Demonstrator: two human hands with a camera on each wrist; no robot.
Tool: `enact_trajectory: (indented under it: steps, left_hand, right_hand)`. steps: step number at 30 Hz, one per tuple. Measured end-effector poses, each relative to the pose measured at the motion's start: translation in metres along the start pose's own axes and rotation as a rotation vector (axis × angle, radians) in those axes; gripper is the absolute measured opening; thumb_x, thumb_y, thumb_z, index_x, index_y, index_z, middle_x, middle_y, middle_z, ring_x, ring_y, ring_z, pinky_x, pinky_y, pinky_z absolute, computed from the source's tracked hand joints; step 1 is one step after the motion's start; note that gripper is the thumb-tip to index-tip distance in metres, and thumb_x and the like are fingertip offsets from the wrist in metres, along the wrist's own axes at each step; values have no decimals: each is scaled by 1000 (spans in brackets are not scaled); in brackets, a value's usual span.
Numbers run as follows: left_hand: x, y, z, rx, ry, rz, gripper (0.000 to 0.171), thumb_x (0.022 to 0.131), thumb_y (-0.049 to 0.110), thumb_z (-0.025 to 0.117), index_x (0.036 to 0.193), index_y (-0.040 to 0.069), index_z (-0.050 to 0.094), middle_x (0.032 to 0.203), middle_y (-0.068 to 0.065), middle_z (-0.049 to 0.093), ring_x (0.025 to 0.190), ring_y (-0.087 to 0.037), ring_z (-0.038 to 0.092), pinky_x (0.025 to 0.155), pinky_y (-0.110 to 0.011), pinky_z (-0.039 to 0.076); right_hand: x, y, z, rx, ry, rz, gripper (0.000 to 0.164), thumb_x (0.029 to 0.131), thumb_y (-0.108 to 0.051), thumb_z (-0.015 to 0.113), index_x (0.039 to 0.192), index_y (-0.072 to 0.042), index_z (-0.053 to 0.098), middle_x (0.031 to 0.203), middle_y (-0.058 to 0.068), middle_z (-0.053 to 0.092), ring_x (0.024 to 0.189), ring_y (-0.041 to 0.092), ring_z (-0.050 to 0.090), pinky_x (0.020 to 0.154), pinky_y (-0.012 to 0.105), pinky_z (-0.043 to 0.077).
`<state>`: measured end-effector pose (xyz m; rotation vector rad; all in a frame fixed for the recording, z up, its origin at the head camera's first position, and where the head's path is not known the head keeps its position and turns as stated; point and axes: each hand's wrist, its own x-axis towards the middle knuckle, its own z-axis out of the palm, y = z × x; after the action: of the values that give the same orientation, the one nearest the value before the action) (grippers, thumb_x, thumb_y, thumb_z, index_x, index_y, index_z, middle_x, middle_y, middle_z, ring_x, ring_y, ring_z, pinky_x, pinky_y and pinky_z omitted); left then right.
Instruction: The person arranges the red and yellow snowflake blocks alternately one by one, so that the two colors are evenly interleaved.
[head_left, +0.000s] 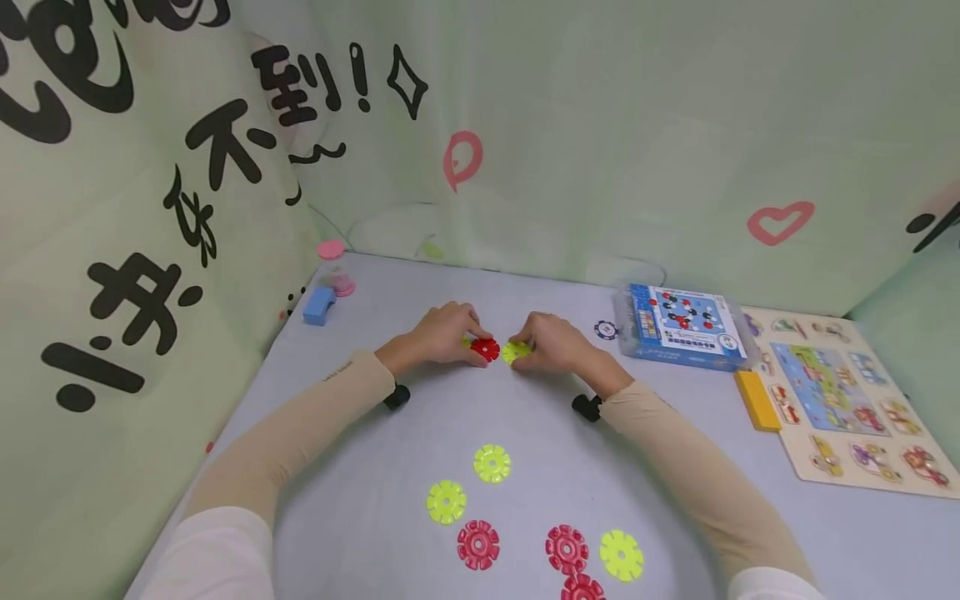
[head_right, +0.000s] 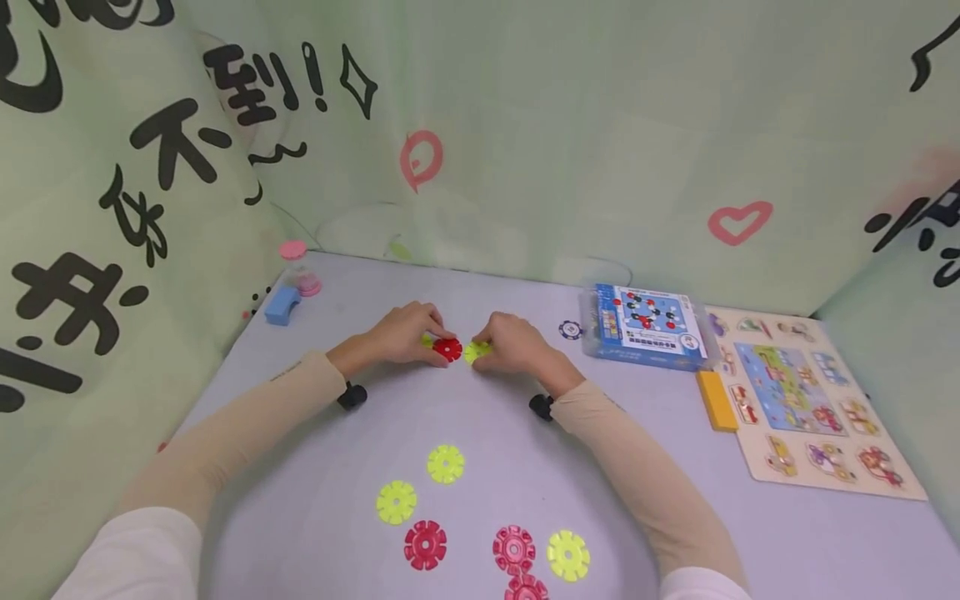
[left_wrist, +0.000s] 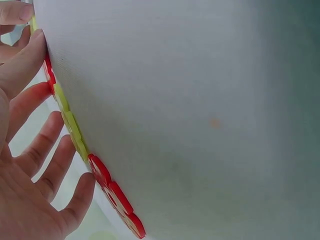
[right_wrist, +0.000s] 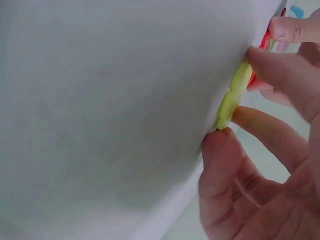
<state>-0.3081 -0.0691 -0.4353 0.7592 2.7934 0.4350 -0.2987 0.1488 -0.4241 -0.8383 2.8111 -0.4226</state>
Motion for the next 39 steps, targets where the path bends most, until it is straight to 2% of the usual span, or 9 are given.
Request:
enact_trajectory:
  steps: [5, 11, 16, 19, 21, 24, 26, 32, 39]
  left_hand:
    - [0, 0, 0, 0, -1, -4, 53, 74, 48, 76, 123, 30, 64, 114, 3, 56, 105, -14, 46, 82, -33, 41]
    - [2, 2, 0, 24, 6, -4, 55, 74, 49, 76, 123, 30, 64, 116, 3, 57, 107, -14, 48, 86, -37, 42]
    - [4, 8, 0, 24, 0, 9, 56, 73, 48, 77, 124, 30, 63, 116, 4, 60, 108, -14, 50, 89, -41, 41]
    - [6, 13, 0, 26, -6, 45, 56, 74, 48, 76, 125, 30, 62, 117, 3, 61, 108, -15, 51, 86, -41, 41]
    - [8, 16, 1, 18, -4, 67, 55, 75, 49, 75, 125, 30, 62, 118, 3, 61, 109, -15, 52, 85, -41, 41]
    - [11, 22, 4, 14, 2, 91, 56, 75, 51, 74, 125, 31, 62, 118, 4, 60, 110, -15, 51, 85, -40, 41]
    - [13, 25, 6, 19, 5, 96, 56, 74, 53, 74, 125, 33, 62, 118, 5, 59, 109, -14, 51, 85, -39, 41]
    - [19, 28, 10, 50, 23, 99, 54, 73, 56, 74, 122, 34, 63, 114, 6, 59, 104, -14, 50, 80, -37, 41]
    - [18, 29, 10, 44, 23, 98, 53, 73, 55, 74, 121, 34, 64, 114, 5, 58, 103, -14, 49, 81, -38, 40]
  right_hand:
    - [-4, -2, 2, -6, -15, 9, 47, 79, -31, 76, 120, -11, 66, 104, 7, 64, 87, 17, 56, 72, 29, 49]
    - [-24, -3, 4, 38, 67, 32, 54, 77, -35, 77, 123, -10, 64, 100, 5, 68, 76, 16, 54, 64, 26, 44]
    - [-87, -13, 9, 94, 82, -7, 46, 78, -37, 76, 118, -15, 67, 101, -1, 66, 84, 12, 57, 69, 24, 46]
    - [-134, -26, 16, 112, -7, -44, 44, 77, -42, 75, 114, -20, 69, 97, -8, 63, 83, 8, 56, 69, 22, 46]
    - [-161, -36, 22, 127, -87, -29, 45, 75, -49, 75, 112, -25, 70, 96, -12, 61, 80, 5, 53, 69, 20, 45]
    - [-191, -52, 28, 133, -168, 34, 48, 72, -59, 72, 111, -30, 70, 96, -15, 56, 80, 3, 49, 67, 19, 43]
    - [-205, -61, 33, 110, -168, 59, 49, 71, -61, 71, 110, -31, 71, 95, -15, 55, 81, 2, 47, 67, 19, 44]
    - [-221, -79, 40, 19, -124, 98, 46, 72, -59, 71, 107, -29, 73, 92, -14, 55, 82, 1, 46, 68, 20, 49]
    - [-223, -86, 41, 26, -151, 117, 56, 69, -60, 73, 111, -24, 72, 95, -10, 57, 82, 2, 47, 66, 18, 50]
